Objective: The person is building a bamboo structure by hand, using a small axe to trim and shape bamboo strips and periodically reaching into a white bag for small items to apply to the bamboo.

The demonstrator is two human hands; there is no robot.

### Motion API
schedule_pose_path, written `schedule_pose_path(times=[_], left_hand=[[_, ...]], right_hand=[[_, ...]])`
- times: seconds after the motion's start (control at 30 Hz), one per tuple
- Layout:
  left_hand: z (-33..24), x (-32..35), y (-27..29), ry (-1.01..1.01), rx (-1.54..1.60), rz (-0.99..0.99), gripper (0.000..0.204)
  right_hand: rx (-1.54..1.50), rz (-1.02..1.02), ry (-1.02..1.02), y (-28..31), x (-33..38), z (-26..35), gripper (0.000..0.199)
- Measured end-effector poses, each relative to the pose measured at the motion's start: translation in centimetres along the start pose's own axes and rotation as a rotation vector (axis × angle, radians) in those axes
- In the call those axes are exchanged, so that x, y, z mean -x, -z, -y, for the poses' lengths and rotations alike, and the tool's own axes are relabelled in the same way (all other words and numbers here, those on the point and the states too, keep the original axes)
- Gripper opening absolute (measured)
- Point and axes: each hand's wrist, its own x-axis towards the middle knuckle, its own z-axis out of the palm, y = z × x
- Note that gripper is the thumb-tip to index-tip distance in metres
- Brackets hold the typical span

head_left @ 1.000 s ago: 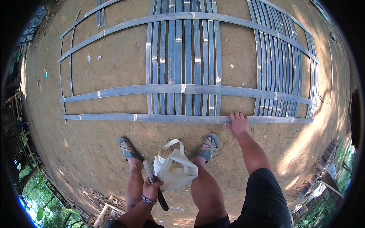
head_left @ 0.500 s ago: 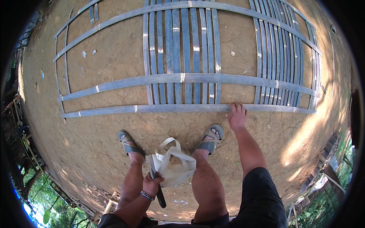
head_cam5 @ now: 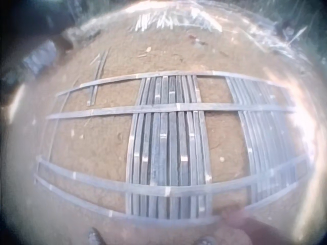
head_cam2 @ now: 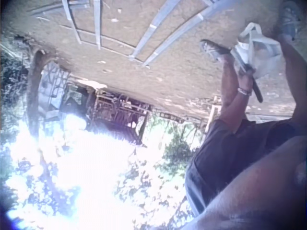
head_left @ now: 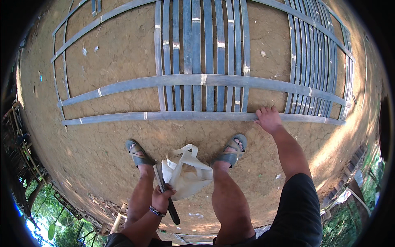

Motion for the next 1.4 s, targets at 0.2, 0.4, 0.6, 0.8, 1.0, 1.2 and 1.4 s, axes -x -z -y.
schedule_pose_path(times=[0.2, 0.4, 0.6, 0.8, 1.0, 1.2, 1.4], left_hand=[[-0.4, 0.1, -0.3, 0.015, -0.049, -0.013, 0.019], [0.6, -1.3, 0.0, 0.017, -0.018, 0.014, 0.025], [-0.1, -2.3, -0.8, -0.005, -0.027, 0.000, 0.025], [-2.8, -3.3, -1.1, 0.037, -0.103, 0.024, 0.025], [-6.1, -5.1, -0.1, 0.034, -0.106, 0.064, 0.024], [-8.0, -4.8, 1.0, -0.020, -0.127, 0.027, 0.024], [-7.2, -6.0, -1.3, -0.190, -0.037, -0.051, 0.029]], right_hand=[[-0.019, -0.005, -0.094, -0.5, -0.3, 0.3, 0.047], [-0.192, -0.117, -0.143, 1.3, -0.7, 0.7, 0.066], [-0.547, -0.822, -0.176, 12.3, -10.9, 6.1, 0.067], [-0.564, -0.815, -0.569, 13.9, -19.3, 6.9, 0.064], [-0.515, -0.789, -0.541, 14.0, -20.3, 6.8, 0.061], [-0.503, -0.772, -0.558, 13.4, -19.7, 6.9, 0.062], [-0.487, -0.783, -0.562, 13.2, -19.3, 7.1, 0.063]])
